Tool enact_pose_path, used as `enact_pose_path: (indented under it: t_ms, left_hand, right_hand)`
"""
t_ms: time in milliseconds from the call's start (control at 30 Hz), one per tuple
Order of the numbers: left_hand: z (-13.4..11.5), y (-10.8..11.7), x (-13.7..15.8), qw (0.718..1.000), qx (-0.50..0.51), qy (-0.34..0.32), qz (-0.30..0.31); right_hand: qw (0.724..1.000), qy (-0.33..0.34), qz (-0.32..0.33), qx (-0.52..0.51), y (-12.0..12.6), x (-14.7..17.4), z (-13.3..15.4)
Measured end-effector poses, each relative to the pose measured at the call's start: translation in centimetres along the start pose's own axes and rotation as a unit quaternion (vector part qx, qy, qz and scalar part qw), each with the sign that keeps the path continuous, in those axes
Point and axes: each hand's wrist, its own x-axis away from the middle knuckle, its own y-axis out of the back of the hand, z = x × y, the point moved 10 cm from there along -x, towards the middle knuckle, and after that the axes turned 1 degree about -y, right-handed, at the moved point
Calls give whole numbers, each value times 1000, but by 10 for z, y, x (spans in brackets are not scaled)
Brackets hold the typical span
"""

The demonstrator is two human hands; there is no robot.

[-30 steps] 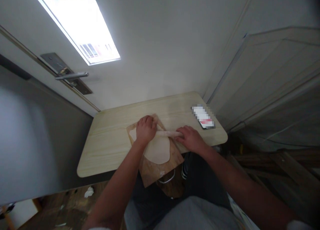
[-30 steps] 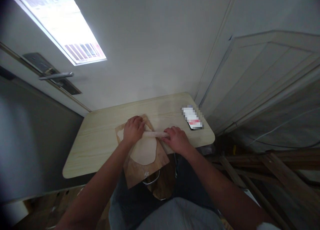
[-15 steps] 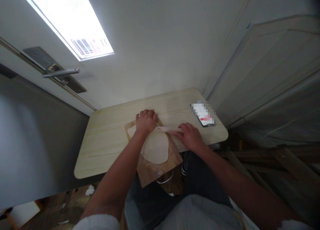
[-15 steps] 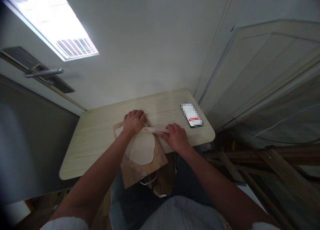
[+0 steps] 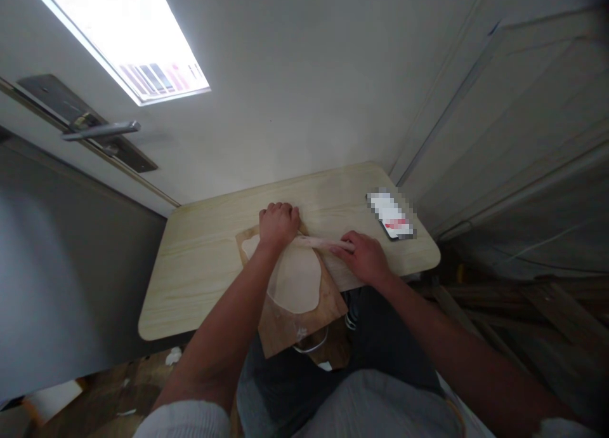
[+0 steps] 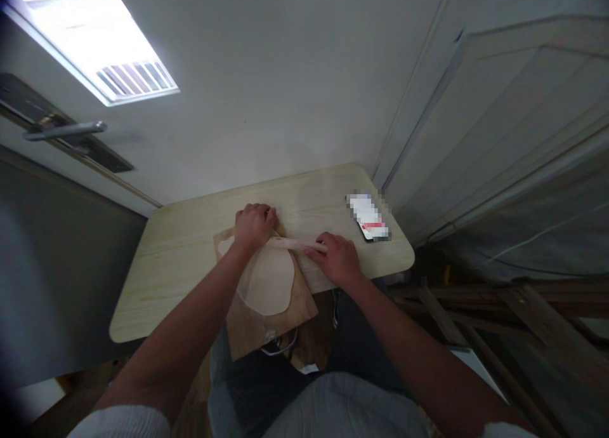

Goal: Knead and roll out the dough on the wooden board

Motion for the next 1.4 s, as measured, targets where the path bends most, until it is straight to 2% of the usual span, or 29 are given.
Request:
enact_pose_path:
  t_ms: [133, 267, 633, 1000, 1233, 1400]
  left_hand:
    - [-1, -3, -5, 1000, -5, -1, 7]
    - [1, -6, -9, 1000, -7, 11, 10]
    - [3, -8, -21, 999, -10, 29, 25]
    - [-2, -7, -34, 1000, -3, 13, 12]
    - [-1, 7, -16, 1000, 3, -5, -13]
    - [3, 3, 7, 999, 44, -3, -21]
  right_hand:
    - [998, -4, -53, -23, 6, 5, -6]
    - [996, 10, -70, -44, 5, 8, -7]
    - [994, 29, -82, -65, 7, 9, -4]
    - [996, 16, -66, -66, 6, 8, -5]
    - [994, 27, -71, -73, 8, 9, -3]
    - [994, 44, -64, -76, 8, 11, 1]
